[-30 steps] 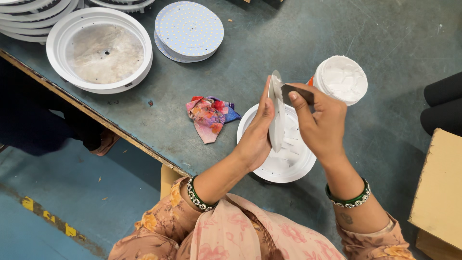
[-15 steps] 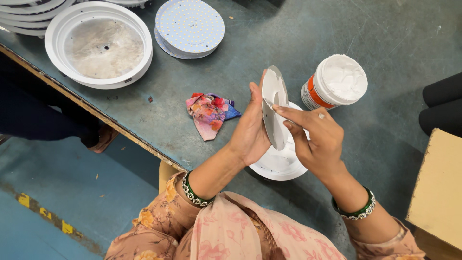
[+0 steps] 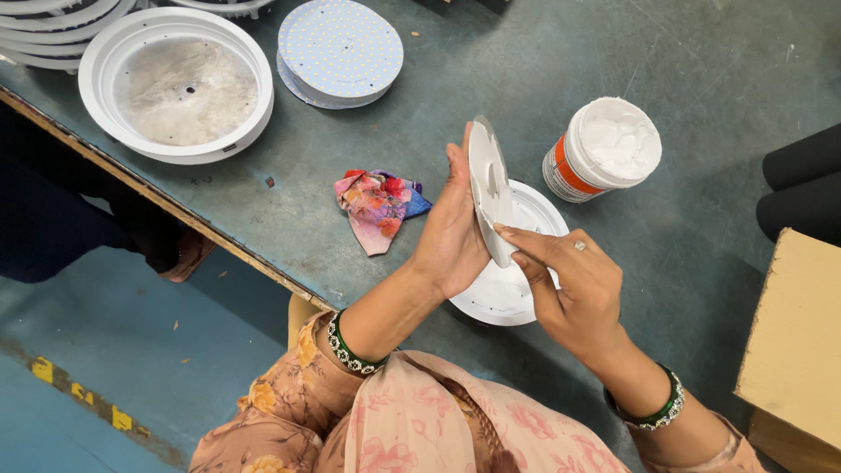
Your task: The person uses a small metal spatula to scoop a white paste from a container and spreads it evenly over the surface of round perforated discs. They handle the discs one at a time, applying the compound to both sides, then place the treated discs into a stack.
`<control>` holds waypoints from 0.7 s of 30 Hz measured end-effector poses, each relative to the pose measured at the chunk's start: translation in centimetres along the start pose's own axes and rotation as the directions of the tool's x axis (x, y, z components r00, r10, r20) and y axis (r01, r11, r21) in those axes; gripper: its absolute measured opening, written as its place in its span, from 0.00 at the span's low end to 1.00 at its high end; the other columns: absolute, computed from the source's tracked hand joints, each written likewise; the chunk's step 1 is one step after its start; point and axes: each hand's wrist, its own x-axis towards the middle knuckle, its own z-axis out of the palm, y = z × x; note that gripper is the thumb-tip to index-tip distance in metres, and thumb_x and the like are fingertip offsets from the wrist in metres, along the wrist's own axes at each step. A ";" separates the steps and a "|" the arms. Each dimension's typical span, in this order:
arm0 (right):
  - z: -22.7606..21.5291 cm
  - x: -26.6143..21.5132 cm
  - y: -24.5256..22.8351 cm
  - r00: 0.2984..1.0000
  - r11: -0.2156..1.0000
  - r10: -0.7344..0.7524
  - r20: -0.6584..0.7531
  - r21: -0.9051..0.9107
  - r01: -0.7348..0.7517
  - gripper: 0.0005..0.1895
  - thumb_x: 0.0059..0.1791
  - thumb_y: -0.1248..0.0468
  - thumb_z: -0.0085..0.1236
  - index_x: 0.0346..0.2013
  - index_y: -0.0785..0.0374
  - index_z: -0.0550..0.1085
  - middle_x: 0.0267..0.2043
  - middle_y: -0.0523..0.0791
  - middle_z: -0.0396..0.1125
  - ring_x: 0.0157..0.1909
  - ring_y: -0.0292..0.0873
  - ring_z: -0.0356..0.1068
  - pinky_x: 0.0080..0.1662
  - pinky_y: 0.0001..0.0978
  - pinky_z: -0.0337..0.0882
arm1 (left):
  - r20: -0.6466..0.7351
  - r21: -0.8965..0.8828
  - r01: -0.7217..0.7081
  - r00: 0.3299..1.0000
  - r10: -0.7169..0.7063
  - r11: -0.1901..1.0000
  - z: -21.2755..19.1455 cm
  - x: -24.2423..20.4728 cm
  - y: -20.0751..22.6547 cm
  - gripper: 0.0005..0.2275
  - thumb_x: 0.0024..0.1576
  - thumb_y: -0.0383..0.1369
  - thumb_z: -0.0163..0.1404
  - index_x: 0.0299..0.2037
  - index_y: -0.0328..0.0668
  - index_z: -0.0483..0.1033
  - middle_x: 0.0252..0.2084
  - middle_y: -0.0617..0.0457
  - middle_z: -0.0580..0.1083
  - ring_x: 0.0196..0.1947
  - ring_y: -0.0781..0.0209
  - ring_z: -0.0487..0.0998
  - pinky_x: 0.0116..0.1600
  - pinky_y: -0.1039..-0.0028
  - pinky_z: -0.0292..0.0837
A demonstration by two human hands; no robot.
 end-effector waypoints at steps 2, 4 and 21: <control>-0.1 -0.1 -0.2 1.000 1.000 -0.028 0.008 0.004 0.028 0.14 0.48 0.75 0.62 0.48 0.63 0.78 0.48 0.44 0.77 0.36 0.38 0.74 0.42 0.30 0.67 | -0.001 -0.008 -0.019 1.000 0.019 1.000 -0.3 0.1 -0.1 0.34 0.65 0.57 0.31 0.79 0.59 0.36 0.75 0.62 0.52 0.72 0.65 0.56 0.73 0.67 0.54; -0.2 -0.2 -0.4 0.998 0.999 -0.054 0.020 0.001 0.054 0.14 0.48 0.75 0.61 0.48 0.64 0.78 0.49 0.44 0.77 0.39 0.38 0.76 0.42 0.31 0.68 | -0.011 -0.028 -0.029 1.000 0.029 0.999 -0.8 0.1 -0.2 0.32 0.66 0.55 0.32 0.79 0.60 0.40 0.75 0.62 0.54 0.72 0.66 0.57 0.74 0.68 0.55; -3.5 -1.2 0.5 0.995 0.991 -0.102 -0.002 -0.086 0.101 0.13 0.49 0.74 0.61 0.48 0.63 0.78 0.49 0.43 0.77 0.46 0.38 0.78 0.44 0.32 0.67 | 0.126 -0.234 0.217 0.973 -0.192 0.948 -1.5 -0.6 1.6 0.27 0.69 0.51 0.34 0.70 0.38 0.61 0.69 0.45 0.67 0.68 0.48 0.68 0.72 0.55 0.61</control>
